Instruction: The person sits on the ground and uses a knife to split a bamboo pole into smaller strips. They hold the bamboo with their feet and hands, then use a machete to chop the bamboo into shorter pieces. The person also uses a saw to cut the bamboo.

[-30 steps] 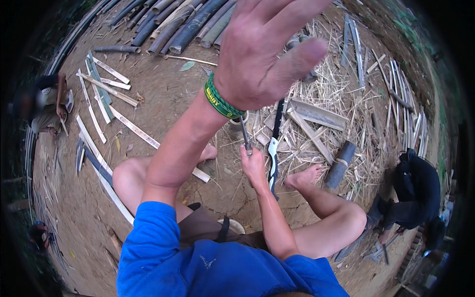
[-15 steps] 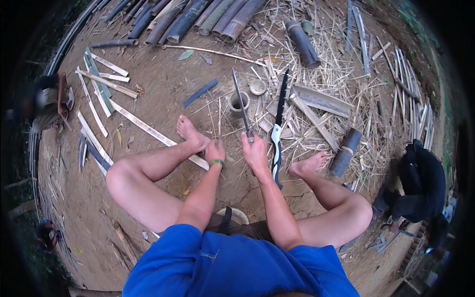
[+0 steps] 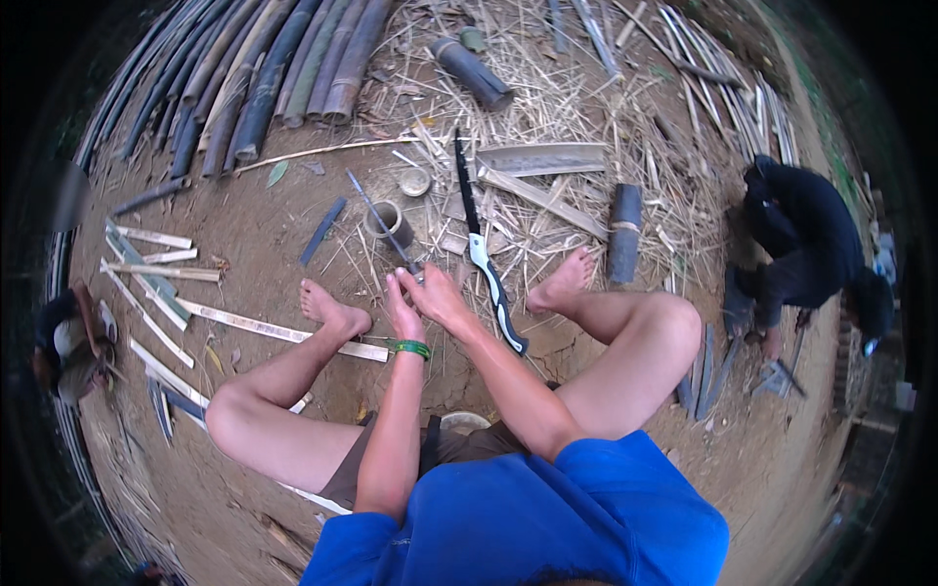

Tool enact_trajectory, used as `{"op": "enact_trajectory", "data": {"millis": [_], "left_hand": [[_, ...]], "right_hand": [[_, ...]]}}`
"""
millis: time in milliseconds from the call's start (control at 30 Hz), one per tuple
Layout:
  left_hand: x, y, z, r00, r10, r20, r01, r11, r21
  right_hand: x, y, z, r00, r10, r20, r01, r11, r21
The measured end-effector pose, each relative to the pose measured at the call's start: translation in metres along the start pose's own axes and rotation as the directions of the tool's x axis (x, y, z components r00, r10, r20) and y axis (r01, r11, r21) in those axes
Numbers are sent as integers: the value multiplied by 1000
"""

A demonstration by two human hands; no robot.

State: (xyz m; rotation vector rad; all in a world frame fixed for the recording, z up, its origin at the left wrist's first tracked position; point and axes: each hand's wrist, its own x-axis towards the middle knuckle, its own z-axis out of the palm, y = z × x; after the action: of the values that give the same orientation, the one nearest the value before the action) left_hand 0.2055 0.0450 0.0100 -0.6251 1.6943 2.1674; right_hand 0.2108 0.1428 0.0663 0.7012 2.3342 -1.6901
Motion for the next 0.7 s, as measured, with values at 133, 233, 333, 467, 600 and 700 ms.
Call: {"op": "enact_trajectory", "data": {"millis": [133,233,333,467,600,700], "left_hand": [[-29,-9,27,990,136,32,-134,989,-68],[-10,-23,7,951,254,177,-270,960,70],[-19,-19,21,973,211,91,-221,967,126],[-21,0,16,950,311,25,-266,766,585],[-24,-14,42,968,249,-17,-227,909,351],[-16,-14,23,958,268,-100,-184,844,504]], "right_hand": [[2,9,-3,998,30,53,-31,999,24],[3,13,2,996,-21,92,10,993,116],[11,38,1,997,-10,74,-2,988,157],[33,42,-7,977,59,203,-103,972,210],[89,152,-130,821,-245,-515,245,967,-69],[101,178,-215,788,38,-615,-386,808,-445]]}}
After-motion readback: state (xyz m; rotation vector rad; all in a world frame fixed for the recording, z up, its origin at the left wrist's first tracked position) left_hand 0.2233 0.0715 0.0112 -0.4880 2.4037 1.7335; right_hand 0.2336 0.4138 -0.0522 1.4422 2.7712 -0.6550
